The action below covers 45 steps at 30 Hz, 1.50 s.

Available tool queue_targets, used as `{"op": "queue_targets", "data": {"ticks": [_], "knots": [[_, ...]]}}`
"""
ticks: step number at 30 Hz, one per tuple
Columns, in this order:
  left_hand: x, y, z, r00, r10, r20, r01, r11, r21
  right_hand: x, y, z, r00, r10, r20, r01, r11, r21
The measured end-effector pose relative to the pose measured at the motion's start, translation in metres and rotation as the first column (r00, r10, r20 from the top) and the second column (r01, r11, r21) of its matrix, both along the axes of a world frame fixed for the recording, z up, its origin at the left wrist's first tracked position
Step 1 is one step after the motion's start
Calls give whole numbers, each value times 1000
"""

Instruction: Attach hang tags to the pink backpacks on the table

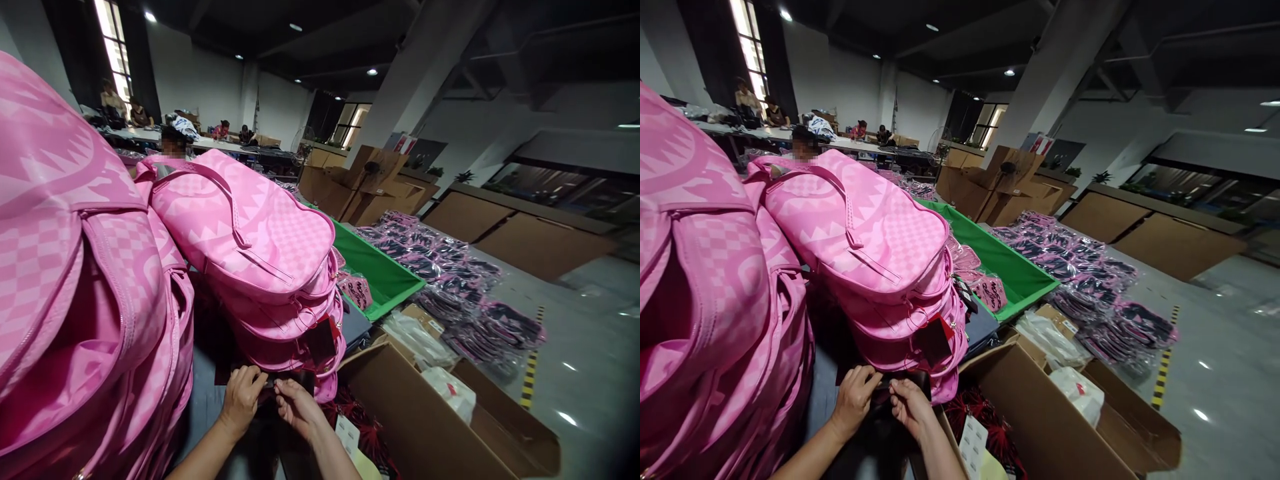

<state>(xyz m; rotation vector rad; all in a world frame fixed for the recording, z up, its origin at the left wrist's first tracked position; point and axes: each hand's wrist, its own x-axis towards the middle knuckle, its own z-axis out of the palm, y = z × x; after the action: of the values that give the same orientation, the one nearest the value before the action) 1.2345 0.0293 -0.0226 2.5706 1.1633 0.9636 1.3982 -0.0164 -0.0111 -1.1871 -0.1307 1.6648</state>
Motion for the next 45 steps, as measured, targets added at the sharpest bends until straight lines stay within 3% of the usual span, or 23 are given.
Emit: {"op": "queue_targets", "data": {"ticks": [3,6,9,13,18,21,27,31,35,40,45], "knots": [[-2,2,-13,998,20,-55,-23,999,-50,-1,1,3,1000,-2,-19,2,1000,7],[-3,2,-23,1000,-28,-5,27,996,-86,-1,3,3,1000,20,-1,-20,1000,17],[0,0,-21,990,-121,79,126,990,-63,0,7,-2,997,54,58,-55,998,21],[6,-5,-10,971,-225,76,230,972,-56,2,11,-18,962,78,263,-68,997,-45],[13,-8,-4,937,-242,252,319,886,-336,1,11,-35,938,1,348,15,999,-42],[13,-6,0,939,-243,243,330,835,-440,-2,10,-34,942,-5,335,27,998,-61],[9,-6,14,971,-236,45,238,922,-305,-6,11,-20,958,-31,286,50,997,-59],[9,-7,27,967,-206,152,242,927,-285,-6,8,-17,956,-87,281,100,995,-31],[12,-8,34,973,-69,219,148,918,-367,-8,7,-21,946,-151,287,163,986,-19],[17,-8,25,999,2,46,16,914,-406,-16,9,-22,929,-220,296,230,973,0],[19,-6,15,1000,18,-18,-24,893,-449,-21,13,-23,921,-278,272,282,959,24]]}}
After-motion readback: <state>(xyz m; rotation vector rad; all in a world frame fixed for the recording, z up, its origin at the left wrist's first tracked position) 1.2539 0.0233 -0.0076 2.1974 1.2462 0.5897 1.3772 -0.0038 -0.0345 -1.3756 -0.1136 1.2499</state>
